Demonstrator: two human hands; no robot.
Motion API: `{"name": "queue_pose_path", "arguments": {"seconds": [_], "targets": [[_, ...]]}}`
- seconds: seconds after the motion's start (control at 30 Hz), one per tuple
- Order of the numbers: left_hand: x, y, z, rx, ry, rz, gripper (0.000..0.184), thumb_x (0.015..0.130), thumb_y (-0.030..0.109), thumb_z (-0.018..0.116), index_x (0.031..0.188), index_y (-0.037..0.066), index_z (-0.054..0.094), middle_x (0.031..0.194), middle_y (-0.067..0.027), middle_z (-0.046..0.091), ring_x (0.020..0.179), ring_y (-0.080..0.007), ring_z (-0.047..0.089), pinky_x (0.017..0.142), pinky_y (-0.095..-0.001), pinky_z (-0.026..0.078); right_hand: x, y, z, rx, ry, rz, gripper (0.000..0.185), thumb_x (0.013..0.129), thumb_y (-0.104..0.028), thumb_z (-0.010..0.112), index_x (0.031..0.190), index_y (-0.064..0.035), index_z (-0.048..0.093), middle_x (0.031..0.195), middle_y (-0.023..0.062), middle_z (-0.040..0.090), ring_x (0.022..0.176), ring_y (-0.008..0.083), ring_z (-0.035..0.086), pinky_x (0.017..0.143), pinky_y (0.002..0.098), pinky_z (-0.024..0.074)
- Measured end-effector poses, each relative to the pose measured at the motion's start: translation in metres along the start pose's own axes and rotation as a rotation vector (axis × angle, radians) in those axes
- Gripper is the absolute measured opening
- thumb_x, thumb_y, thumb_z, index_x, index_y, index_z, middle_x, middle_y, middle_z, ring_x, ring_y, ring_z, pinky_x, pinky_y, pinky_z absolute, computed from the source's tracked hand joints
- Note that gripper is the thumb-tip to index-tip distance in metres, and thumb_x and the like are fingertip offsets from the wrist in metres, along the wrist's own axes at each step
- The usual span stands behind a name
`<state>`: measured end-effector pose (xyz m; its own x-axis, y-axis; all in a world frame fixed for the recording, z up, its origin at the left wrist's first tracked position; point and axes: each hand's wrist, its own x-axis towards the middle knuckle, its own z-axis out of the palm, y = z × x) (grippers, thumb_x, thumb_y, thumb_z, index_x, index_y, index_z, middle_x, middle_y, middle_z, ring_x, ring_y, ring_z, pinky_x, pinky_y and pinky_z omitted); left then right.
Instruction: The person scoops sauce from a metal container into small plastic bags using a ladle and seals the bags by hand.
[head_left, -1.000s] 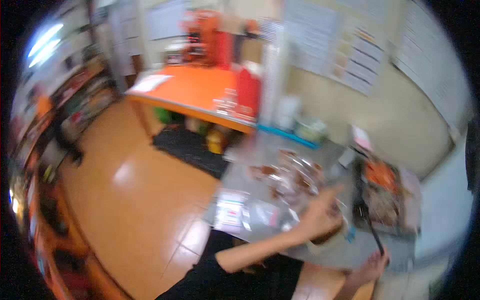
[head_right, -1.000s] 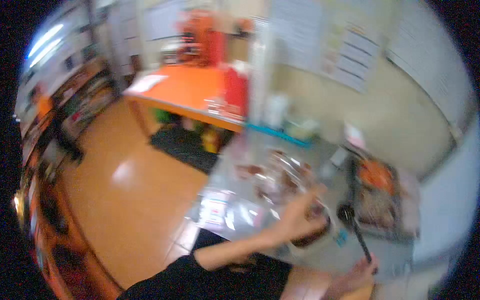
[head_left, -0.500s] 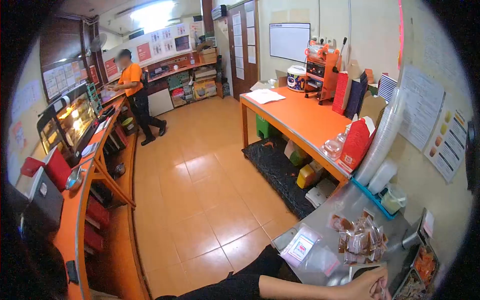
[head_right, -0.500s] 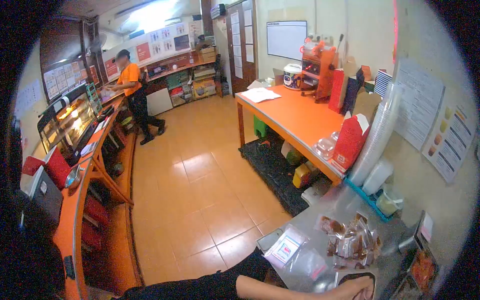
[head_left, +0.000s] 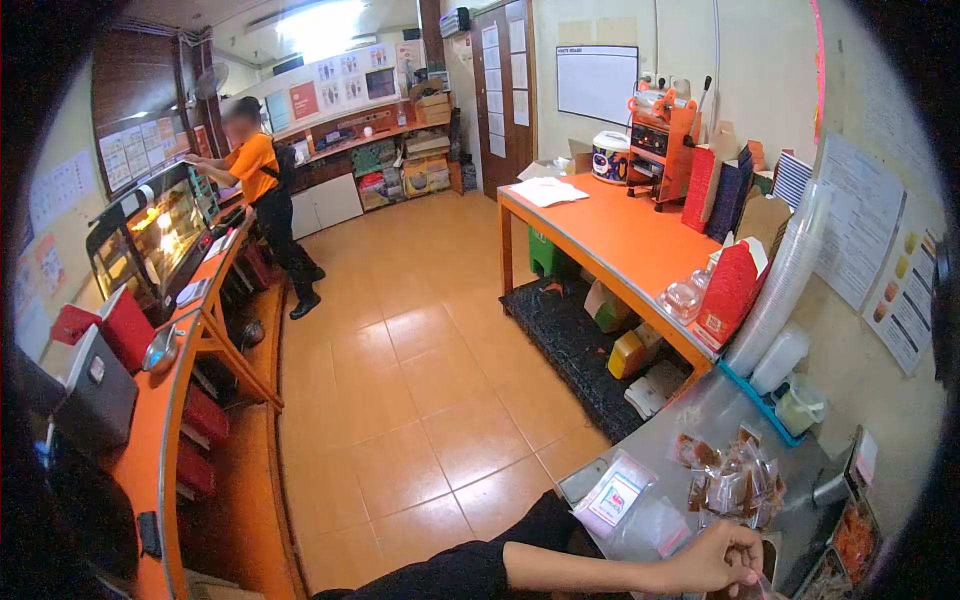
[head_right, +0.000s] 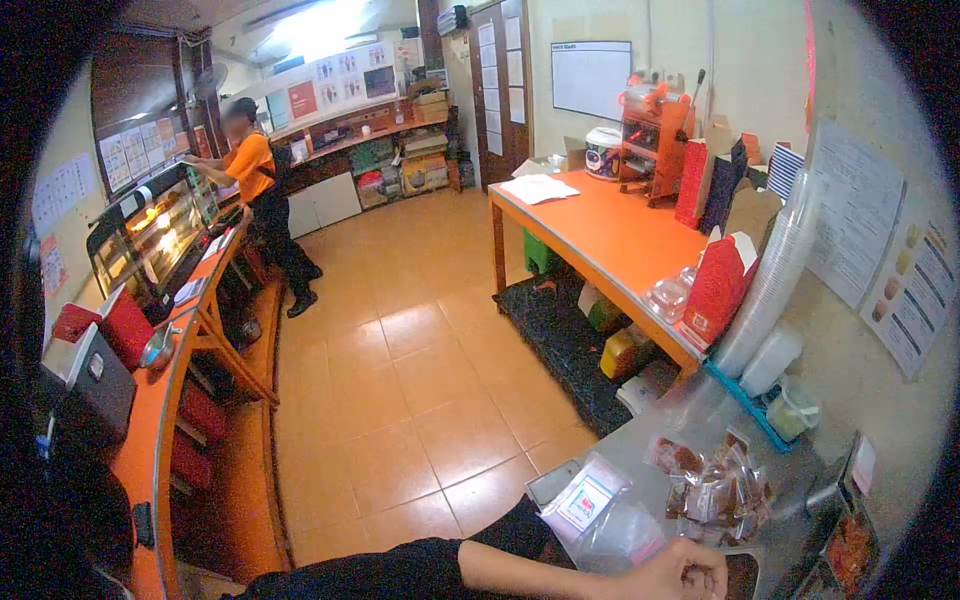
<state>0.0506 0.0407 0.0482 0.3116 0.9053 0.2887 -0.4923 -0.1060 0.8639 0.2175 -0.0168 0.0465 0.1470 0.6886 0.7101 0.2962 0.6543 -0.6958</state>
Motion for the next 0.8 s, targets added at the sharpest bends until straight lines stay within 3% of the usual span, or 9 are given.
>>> {"name": "queue_pose_path", "arguments": {"seconds": [0.37, 0.47, 0.53, 0.57, 0.6, 0.63, 0.7, 0.77, 0.8], "targets": [[-0.008, 0.001, -0.011, 0.024, -0.015, -0.043, 0.009, 0.073, -0.010, 0.069, 0.071, -0.003, 0.064, 0.061, -0.0065, 0.063, 0.046, -0.0118, 0.062, 0.040, -0.0241, 0.046, 0.012, -0.016, 0.027, -0.152, -0.171, -0.166, 0.015, 0.095, -0.015, 0.065, 0.093, -0.0002, 0.065, 0.084, 0.0091, 0.065, 0.053, 0.0084, 0.042, 0.051, 0.0252, 0.0367], [-0.009, -0.005, -0.017, 0.042, -0.014, -0.055, 0.008, 0.072, -0.011, 0.068, 0.072, -0.003, 0.065, 0.061, -0.0074, 0.064, 0.047, -0.0126, 0.062, 0.042, -0.0244, 0.047, 0.014, -0.019, 0.031, -0.219, -0.216, -0.191, 0.011, 0.094, -0.012, 0.065, 0.090, -0.0015, 0.065, 0.082, 0.0090, 0.064, 0.053, 0.0106, 0.042, 0.050, 0.0269, 0.0362], [-0.009, -0.012, -0.020, 0.185, 0.002, 0.095, 0.009, 0.070, -0.010, 0.070, 0.074, -0.002, 0.067, 0.063, -0.0077, 0.065, 0.054, -0.0141, 0.065, 0.042, -0.0244, 0.047, 0.025, -0.025, 0.043, -0.255, -0.215, -0.268, 0.012, 0.094, -0.010, 0.065, 0.089, 0.0006, 0.065, 0.082, 0.0090, 0.064, 0.056, 0.0118, 0.046, 0.052, 0.0283, 0.0393], [-0.010, -0.014, -0.022, 0.222, 0.013, 0.010, 0.007, 0.068, -0.006, 0.070, 0.073, -0.001, 0.068, 0.065, -0.0075, 0.066, 0.062, -0.0141, 0.065, 0.052, -0.0272, 0.049, 0.024, -0.026, 0.042, -0.299, -0.212, -0.340, 0.013, 0.094, -0.009, 0.064, 0.088, 0.0026, 0.064, 0.081, 0.0091, 0.063, 0.059, 0.0130, 0.049, 0.055, 0.0297, 0.0425], [-0.011, -0.001, -0.026, 0.249, 0.006, -0.083, 0.006, 0.066, -0.001, 0.070, 0.072, 0.000, 0.069, 0.068, -0.0072, 0.068, 0.070, -0.0142, 0.064, 0.062, -0.0301, 0.050, 0.013, -0.015, 0.031, -0.381, -0.284, -0.125, 0.008, 0.093, -0.007, 0.061, 0.091, 0.0005, 0.062, 0.081, 0.0056, 0.056, 0.066, 0.0129, 0.048, 0.062, 0.0274, 0.0416], [-0.008, 0.011, -0.033, 0.314, 0.000, 0.074, 0.007, 0.069, -0.002, 0.070, 0.076, 0.000, 0.070, 0.072, -0.0072, 0.070, 0.072, -0.0133, 0.066, 0.065, -0.0287, 0.052, 0.003, -0.006, 0.018, -0.469, -0.342, 0.101, 0.005, 0.092, -0.005, 0.058, 0.094, -0.0015, 0.060, 0.081, 0.0021, 0.050, 0.073, 0.0129, 0.048, 0.068, 0.0252, 0.0406], [0.007, 0.020, -0.043, 0.287, 0.103, -0.006, 0.003, 0.080, 0.002, 0.073, 0.079, 0.000, 0.071, 0.072, -0.0059, 0.071, 0.059, -0.0112, 0.065, 0.056, -0.0258, 0.052, -0.002, 0.007, -0.002, -0.430, -0.161, 0.069, 0.005, 0.087, 0.002, 0.058, 0.088, -0.0016, 0.055, 0.081, 0.0043, 0.050, 0.072, 0.0133, 0.047, 0.069, 0.0259, 0.0409], [0.033, 0.013, -0.053, 0.232, 0.075, -0.023, 0.006, 0.083, 0.005, 0.073, 0.081, 0.000, 0.071, 0.068, -0.0046, 0.069, 0.053, -0.0097, 0.063, 0.051, -0.0243, 0.050, -0.014, 0.017, -0.019, -0.381, 0.052, 0.212, 0.009, 0.077, -0.003, 0.069, 0.083, -0.0047, 0.062, 0.085, 0.0072, 0.065, 0.078, 0.0186, 0.063, 0.068, 0.0299, 0.0507], [0.048, 0.016, -0.050, 0.243, 0.031, 0.002, 0.006, 0.085, 0.005, 0.072, 0.083, 0.000, 0.072, 0.069, -0.0044, 0.069, 0.058, -0.0105, 0.064, 0.055, -0.0244, 0.051, -0.018, 0.017, -0.016, -0.405, 0.016, 0.217, 0.007, 0.078, -0.003, 0.068, 0.082, -0.0043, 0.062, 0.083, 0.0081, 0.065, 0.077, 0.0195, 0.063, 0.068, 0.0301, 0.0510]]}}
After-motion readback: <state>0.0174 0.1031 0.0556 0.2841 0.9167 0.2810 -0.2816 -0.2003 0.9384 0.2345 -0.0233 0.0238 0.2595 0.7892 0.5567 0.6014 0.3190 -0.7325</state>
